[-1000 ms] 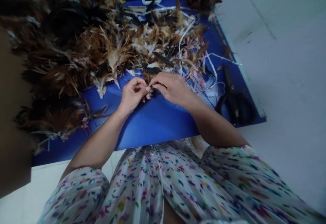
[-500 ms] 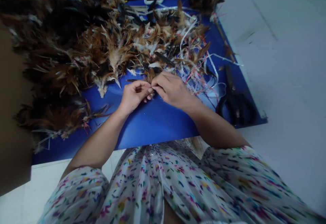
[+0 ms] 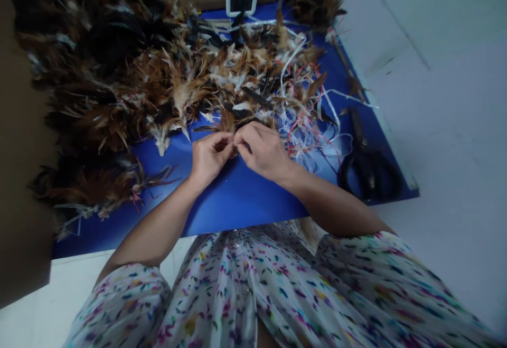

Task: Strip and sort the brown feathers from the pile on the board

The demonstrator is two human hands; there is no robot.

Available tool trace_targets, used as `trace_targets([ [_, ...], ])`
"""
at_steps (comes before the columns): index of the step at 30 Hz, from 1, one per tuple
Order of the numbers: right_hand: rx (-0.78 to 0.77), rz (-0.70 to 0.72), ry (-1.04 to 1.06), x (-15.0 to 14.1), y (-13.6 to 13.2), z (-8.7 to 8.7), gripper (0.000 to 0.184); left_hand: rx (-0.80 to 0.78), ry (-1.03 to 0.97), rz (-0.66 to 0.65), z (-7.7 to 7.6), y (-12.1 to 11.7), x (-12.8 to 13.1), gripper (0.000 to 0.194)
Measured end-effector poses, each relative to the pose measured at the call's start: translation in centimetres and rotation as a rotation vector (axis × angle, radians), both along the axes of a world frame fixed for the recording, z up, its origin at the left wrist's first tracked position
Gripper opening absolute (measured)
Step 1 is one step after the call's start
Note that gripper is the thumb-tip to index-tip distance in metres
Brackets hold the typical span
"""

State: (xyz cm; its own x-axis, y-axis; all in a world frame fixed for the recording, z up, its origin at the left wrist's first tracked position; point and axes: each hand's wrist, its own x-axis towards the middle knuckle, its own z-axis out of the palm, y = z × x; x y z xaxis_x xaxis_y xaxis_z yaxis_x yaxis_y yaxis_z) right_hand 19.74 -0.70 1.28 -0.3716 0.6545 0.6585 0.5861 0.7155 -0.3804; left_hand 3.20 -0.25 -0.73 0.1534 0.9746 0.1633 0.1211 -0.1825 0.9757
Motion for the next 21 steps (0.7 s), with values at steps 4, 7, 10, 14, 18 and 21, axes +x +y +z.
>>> trace_targets([
  [4, -0.020, -0.013, 0.056, -0.2, -0.1, -0.3, 0.014, 0.050, 0.030, 0.065, 0.2, -0.1, 0.0, 0.017],
  [7, -0.102, -0.007, 0.136, 0.1, 0.2, -0.1, 0.010, -0.006, -0.058, 0.052, 0.6, 0.1, 0.1, 0.024],
  [10, -0.185, 0.000, 0.213, 0.8, 0.7, 0.4, 0.007, -0.070, -0.158, -0.008, 0.8, 0.4, 0.1, 0.028],
  [14, -0.265, 0.072, 0.192, 1.5, 1.5, 0.6, 0.020, -0.108, -0.257, -0.052, 0.7, 0.5, 0.2, 0.027],
  [18, -0.275, 0.144, 0.089, 1.7, 1.8, 0.2, 0.025, -0.114, -0.276, -0.085, 0.7, 0.5, 0.2, 0.026],
  [21, -0.256, 0.149, 0.039, 1.7, 1.8, -0.2, 0.022, -0.121, -0.279, -0.115, 0.8, 0.4, 0.3, 0.027],
])
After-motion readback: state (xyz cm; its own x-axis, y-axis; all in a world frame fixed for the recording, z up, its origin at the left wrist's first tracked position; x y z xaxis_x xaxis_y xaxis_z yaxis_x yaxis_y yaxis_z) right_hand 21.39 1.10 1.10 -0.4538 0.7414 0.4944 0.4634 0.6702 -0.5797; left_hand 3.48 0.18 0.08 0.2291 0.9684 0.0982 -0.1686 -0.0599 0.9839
